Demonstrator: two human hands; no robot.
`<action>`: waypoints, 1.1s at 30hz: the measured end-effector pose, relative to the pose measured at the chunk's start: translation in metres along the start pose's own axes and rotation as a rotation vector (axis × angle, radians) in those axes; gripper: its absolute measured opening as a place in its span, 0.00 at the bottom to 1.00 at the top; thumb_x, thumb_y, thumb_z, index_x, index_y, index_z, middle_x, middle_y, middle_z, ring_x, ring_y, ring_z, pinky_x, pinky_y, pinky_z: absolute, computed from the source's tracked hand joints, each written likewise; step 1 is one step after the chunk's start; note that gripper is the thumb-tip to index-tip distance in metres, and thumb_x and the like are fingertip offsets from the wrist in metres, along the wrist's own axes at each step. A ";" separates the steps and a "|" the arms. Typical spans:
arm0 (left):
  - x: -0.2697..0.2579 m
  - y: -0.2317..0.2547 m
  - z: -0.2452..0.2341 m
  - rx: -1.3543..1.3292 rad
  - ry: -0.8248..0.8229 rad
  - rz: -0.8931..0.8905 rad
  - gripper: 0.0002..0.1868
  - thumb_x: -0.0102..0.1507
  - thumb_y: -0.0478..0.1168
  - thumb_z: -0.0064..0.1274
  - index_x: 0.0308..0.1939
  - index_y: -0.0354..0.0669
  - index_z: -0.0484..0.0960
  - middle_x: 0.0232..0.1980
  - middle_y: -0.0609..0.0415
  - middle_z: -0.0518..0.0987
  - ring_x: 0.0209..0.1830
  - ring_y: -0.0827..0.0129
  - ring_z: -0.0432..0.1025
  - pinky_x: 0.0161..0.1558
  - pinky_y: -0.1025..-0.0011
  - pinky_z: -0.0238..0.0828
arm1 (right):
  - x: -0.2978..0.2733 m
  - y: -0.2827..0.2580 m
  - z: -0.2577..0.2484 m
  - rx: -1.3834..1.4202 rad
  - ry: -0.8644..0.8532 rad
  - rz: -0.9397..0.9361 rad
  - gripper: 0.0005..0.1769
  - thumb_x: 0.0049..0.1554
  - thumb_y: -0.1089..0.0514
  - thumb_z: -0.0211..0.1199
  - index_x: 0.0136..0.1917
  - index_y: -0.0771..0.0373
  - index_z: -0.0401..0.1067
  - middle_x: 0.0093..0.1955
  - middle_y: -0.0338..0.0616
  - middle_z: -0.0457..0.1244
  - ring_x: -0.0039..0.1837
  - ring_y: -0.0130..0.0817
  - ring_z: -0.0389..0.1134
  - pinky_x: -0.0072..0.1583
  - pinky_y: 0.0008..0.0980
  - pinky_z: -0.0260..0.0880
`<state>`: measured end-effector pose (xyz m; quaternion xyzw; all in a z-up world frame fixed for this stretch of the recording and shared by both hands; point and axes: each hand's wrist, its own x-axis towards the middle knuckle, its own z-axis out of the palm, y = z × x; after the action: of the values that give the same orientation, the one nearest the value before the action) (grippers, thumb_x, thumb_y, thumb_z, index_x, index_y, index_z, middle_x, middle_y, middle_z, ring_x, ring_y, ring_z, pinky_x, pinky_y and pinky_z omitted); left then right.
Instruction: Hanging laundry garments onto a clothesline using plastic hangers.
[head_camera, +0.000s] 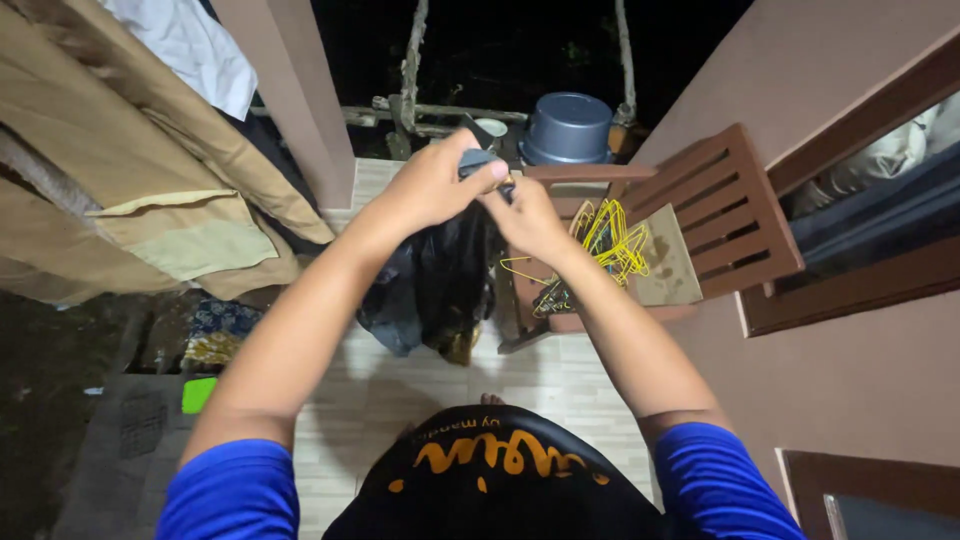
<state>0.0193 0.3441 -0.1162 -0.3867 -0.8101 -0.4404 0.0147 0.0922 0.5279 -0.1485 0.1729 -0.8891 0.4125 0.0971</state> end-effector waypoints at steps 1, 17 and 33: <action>-0.007 0.010 -0.006 -0.024 0.051 0.019 0.26 0.63 0.59 0.59 0.41 0.38 0.74 0.31 0.44 0.79 0.31 0.50 0.76 0.34 0.58 0.71 | 0.002 0.006 0.000 0.148 0.074 -0.036 0.14 0.64 0.55 0.61 0.58 0.66 0.74 0.50 0.43 0.70 0.55 0.30 0.70 0.58 0.33 0.70; -0.092 -0.150 -0.002 0.059 0.620 -0.514 0.06 0.63 0.34 0.61 0.42 0.41 0.81 0.32 0.55 0.79 0.30 0.75 0.72 0.35 0.73 0.68 | -0.014 0.038 -0.171 0.341 0.895 -0.090 0.10 0.65 0.68 0.47 0.49 0.65 0.71 0.46 0.36 0.66 0.50 0.24 0.65 0.54 0.28 0.68; -0.038 0.014 -0.046 -0.809 0.006 -0.017 0.17 0.58 0.28 0.57 0.48 0.41 0.72 0.42 0.59 0.80 0.43 0.77 0.77 0.46 0.77 0.74 | -0.022 -0.015 -0.005 0.169 -0.316 -0.264 0.41 0.56 0.51 0.74 0.75 0.65 0.60 0.68 0.57 0.64 0.67 0.40 0.64 0.67 0.40 0.64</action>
<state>0.0404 0.2919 -0.0920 -0.3535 -0.5744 -0.7249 -0.1402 0.1189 0.5274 -0.1417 0.3578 -0.8252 0.4370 -0.0052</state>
